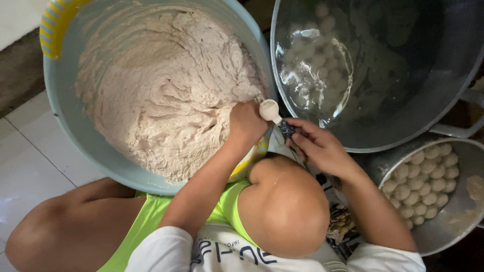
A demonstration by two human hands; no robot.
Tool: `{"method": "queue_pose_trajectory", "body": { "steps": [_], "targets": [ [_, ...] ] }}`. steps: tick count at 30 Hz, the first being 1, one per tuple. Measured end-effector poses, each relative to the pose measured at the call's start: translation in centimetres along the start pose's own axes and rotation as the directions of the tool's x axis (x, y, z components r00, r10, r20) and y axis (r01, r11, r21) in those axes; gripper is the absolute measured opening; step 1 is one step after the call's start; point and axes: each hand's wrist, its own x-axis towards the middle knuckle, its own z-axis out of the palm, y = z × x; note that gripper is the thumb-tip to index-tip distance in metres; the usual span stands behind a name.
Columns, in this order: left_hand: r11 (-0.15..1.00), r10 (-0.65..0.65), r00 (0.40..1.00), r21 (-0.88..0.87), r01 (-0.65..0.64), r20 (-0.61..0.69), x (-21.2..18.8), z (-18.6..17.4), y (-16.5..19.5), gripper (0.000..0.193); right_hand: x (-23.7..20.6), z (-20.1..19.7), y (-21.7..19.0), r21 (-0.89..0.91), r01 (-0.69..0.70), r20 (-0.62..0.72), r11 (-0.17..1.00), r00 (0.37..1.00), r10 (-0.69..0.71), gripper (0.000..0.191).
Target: The person scoops dough from a large bowl using a spoon and drops small portions into a pot of boiling water. The person repeats this action continuously, transferring dough from the bowl to the pot.
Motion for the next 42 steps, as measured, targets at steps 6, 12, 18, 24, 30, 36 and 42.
{"method": "queue_pose_trajectory", "body": {
  "steps": [6, 12, 18, 24, 30, 36, 42],
  "targets": [
    [0.953, -0.252, 0.959, 0.204, 0.222, 0.13, 0.0, -2.3, 1.2, 0.054, 0.5, -3.6, 1.3, -0.075, -0.053, -0.247, 0.996, 0.968, 0.033, 0.05],
    [0.991, -0.114, 0.992, -0.061, 0.117, 0.048, -0.8, -2.1, 0.3, 0.038, 1.7, -5.9, 1.4, -0.577, -0.147, -0.404, 0.804, 0.906, -0.124, 0.047],
    [0.978, -0.01, 0.997, -0.207, -0.007, -0.082, -1.2, 0.0, -0.4, 0.024, 0.4, -4.3, 0.8, -0.221, -0.074, -0.403, 0.972, 0.915, -0.022, 0.042],
    [0.968, 0.248, 0.937, 0.023, -0.25, -0.246, -0.7, 0.9, 0.0, 0.031, -0.8, 0.1, 0.6, -0.553, 0.201, -0.163, 0.809, 0.926, -0.342, 0.045],
    [0.995, -0.024, 0.999, -0.093, 0.028, 0.036, -0.3, -0.4, 0.7, 0.027, -0.1, 0.2, 0.5, -0.043, -0.03, -0.002, 0.999, 1.0, 0.03, 0.044],
    [0.965, -0.192, 0.978, 0.197, 0.174, 0.077, -0.5, -2.1, 1.3, 0.036, 0.2, -3.0, 1.9, -0.027, -0.073, -0.149, 0.997, 0.987, 0.068, 0.044],
    [0.995, -0.041, 0.995, -0.092, 0.033, -0.089, -1.9, -1.6, 0.8, 0.035, 1.6, -6.6, 3.7, -0.651, 0.105, -0.268, 0.752, 0.895, -0.357, 0.048]
  ]
}}
